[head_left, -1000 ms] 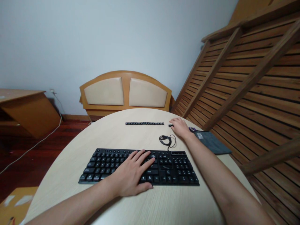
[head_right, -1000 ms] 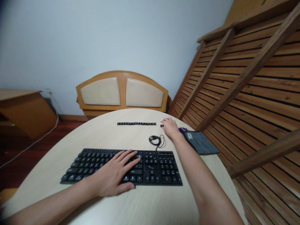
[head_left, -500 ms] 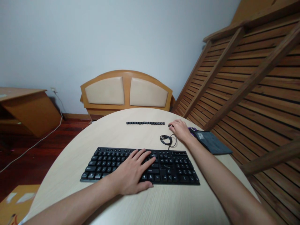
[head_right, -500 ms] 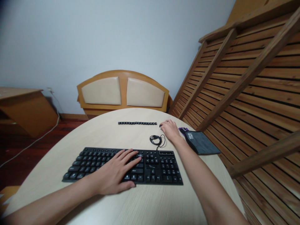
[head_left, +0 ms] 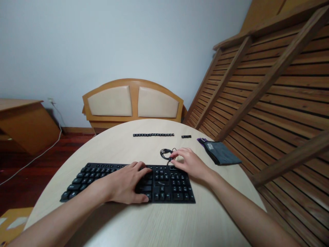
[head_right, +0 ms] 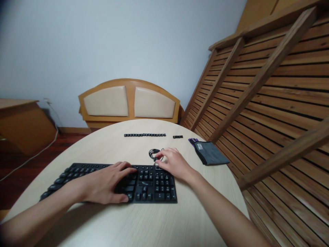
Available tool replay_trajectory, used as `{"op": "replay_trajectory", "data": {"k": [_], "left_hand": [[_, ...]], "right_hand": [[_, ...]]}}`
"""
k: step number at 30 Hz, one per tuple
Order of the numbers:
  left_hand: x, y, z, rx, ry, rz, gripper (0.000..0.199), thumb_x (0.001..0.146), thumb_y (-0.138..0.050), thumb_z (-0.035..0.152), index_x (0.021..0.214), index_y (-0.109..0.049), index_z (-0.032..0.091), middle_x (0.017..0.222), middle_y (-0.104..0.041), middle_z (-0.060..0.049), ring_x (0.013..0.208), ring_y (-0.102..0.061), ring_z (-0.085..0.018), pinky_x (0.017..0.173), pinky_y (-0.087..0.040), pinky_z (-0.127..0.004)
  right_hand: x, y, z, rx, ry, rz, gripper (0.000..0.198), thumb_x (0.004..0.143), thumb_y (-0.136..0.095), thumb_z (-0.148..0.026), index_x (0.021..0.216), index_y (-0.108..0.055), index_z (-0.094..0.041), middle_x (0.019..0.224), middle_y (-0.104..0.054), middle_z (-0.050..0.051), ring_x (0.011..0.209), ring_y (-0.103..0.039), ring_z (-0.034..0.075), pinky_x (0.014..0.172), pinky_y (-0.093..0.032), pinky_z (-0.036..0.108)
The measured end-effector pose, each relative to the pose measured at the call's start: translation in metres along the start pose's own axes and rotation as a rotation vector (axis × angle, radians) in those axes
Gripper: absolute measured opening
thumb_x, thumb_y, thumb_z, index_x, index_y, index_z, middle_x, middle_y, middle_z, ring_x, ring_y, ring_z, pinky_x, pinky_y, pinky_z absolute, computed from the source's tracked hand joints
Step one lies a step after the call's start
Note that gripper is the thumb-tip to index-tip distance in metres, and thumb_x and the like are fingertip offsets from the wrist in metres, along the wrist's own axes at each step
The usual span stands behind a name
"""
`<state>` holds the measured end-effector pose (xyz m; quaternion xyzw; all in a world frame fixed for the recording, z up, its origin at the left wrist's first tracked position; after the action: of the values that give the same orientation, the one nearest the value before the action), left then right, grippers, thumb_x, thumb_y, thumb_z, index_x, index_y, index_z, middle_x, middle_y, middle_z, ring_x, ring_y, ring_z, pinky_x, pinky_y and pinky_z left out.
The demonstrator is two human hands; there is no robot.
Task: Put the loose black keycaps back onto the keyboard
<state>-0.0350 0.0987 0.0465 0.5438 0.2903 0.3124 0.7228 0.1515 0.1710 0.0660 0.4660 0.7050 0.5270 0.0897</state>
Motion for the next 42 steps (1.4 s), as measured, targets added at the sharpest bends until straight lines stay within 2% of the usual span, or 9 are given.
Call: {"op": "replay_trajectory", "data": {"k": [4,7,9,12,19,28,33,38,42], "left_hand": [[0.023,0.014,0.011,0.052,-0.101,0.117,0.052,0.09,-0.06,0.044,0.133,-0.055,0.016,0.131,-0.056,-0.015,0.114,-0.059,-0.032,0.101,-0.047,-0.047],[0.044,0.019,0.015,0.004,-0.141,0.22,0.032,0.095,-0.053,0.032,0.122,-0.061,0.017,0.116,-0.065,-0.011,0.105,-0.064,-0.027,0.092,-0.051,-0.039],[0.056,0.014,0.014,-0.07,-0.15,0.248,0.023,0.095,-0.054,0.029,0.113,-0.064,0.02,0.108,-0.069,-0.007,0.098,-0.066,-0.024,0.086,-0.052,-0.036],[0.065,0.002,0.007,-0.217,-0.088,0.307,0.017,0.094,-0.056,0.027,0.105,-0.066,0.021,0.099,-0.072,-0.004,0.089,-0.068,-0.021,0.08,-0.052,-0.032],[0.067,-0.017,-0.005,-0.327,-0.005,0.358,0.015,0.092,-0.062,0.027,0.104,-0.069,0.021,0.094,-0.072,-0.003,0.088,-0.066,-0.02,0.079,-0.051,-0.031],[0.067,-0.019,-0.005,-0.349,0.035,0.372,0.016,0.087,-0.067,0.028,0.102,-0.069,0.022,0.092,-0.071,-0.002,0.086,-0.066,-0.02,0.077,-0.051,-0.031],[0.067,-0.017,-0.002,-0.293,0.019,0.338,0.02,0.088,-0.065,0.029,0.107,-0.071,0.023,0.095,-0.072,-0.003,0.088,-0.067,-0.021,0.08,-0.051,-0.031],[0.066,-0.015,0.001,-0.255,0.006,0.313,0.026,0.09,-0.063,0.028,0.114,-0.073,0.026,0.095,-0.074,-0.003,0.087,-0.068,-0.021,0.078,-0.051,-0.031],[0.068,-0.016,0.0,-0.298,-0.024,0.322,0.025,0.093,-0.061,0.029,0.112,-0.075,0.025,0.098,-0.076,-0.004,0.093,-0.067,-0.022,0.084,-0.051,-0.032]], "right_hand": [[-0.004,-0.021,-0.015,0.044,0.045,-0.107,0.01,0.083,-0.073,-0.024,0.093,-0.075,-0.025,0.092,-0.077,0.0,0.089,-0.068,0.02,0.091,-0.043,0.037],[-0.006,-0.031,-0.013,0.087,0.038,-0.138,0.012,0.083,-0.074,-0.024,0.094,-0.076,-0.025,0.091,-0.078,0.0,0.088,-0.068,0.02,0.088,-0.045,0.036],[-0.007,-0.034,-0.009,0.11,0.025,-0.136,0.012,0.084,-0.073,-0.025,0.095,-0.077,-0.024,0.092,-0.077,0.002,0.088,-0.068,0.02,0.084,-0.047,0.034],[-0.01,-0.036,-0.007,0.14,0.027,-0.14,0.011,0.087,-0.071,-0.027,0.095,-0.078,-0.025,0.093,-0.077,0.003,0.09,-0.068,0.02,0.083,-0.048,0.034],[-0.013,-0.036,-0.006,0.138,0.027,-0.118,0.011,0.089,-0.071,-0.031,0.096,-0.076,-0.025,0.094,-0.076,0.003,0.093,-0.066,0.021,0.086,-0.048,0.036],[-0.014,-0.032,-0.006,0.199,0.044,-0.141,0.012,0.091,-0.069,-0.029,0.098,-0.078,-0.025,0.102,-0.073,0.006,0.1,-0.065,0.02,0.092,-0.049,0.037],[-0.015,-0.028,-0.013,0.211,0.128,-0.157,0.012,0.093,-0.065,-0.026,0.1,-0.075,-0.026,0.101,-0.074,0.003,0.101,-0.063,0.021,0.094,-0.048,0.038],[-0.017,-0.028,-0.01,0.198,0.101,-0.186,0.011,0.092,-0.065,-0.023,0.099,-0.072,-0.024,0.102,-0.073,0.004,0.099,-0.064,0.02,0.092,-0.048,0.037],[-0.018,-0.029,-0.009,0.193,0.101,-0.192,0.012,0.091,-0.065,-0.022,0.102,-0.07,-0.024,0.105,-0.072,0.004,0.102,-0.064,0.021,0.093,-0.048,0.037]]}}
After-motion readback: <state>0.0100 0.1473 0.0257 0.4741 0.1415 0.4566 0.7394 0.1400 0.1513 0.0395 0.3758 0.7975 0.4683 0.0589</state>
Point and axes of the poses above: each hand's wrist, its own x-axis towards the middle knuckle, its own y-axis out of the back of the hand, z = x × y, the point moved 8 cm from there along x, towards the middle knuckle
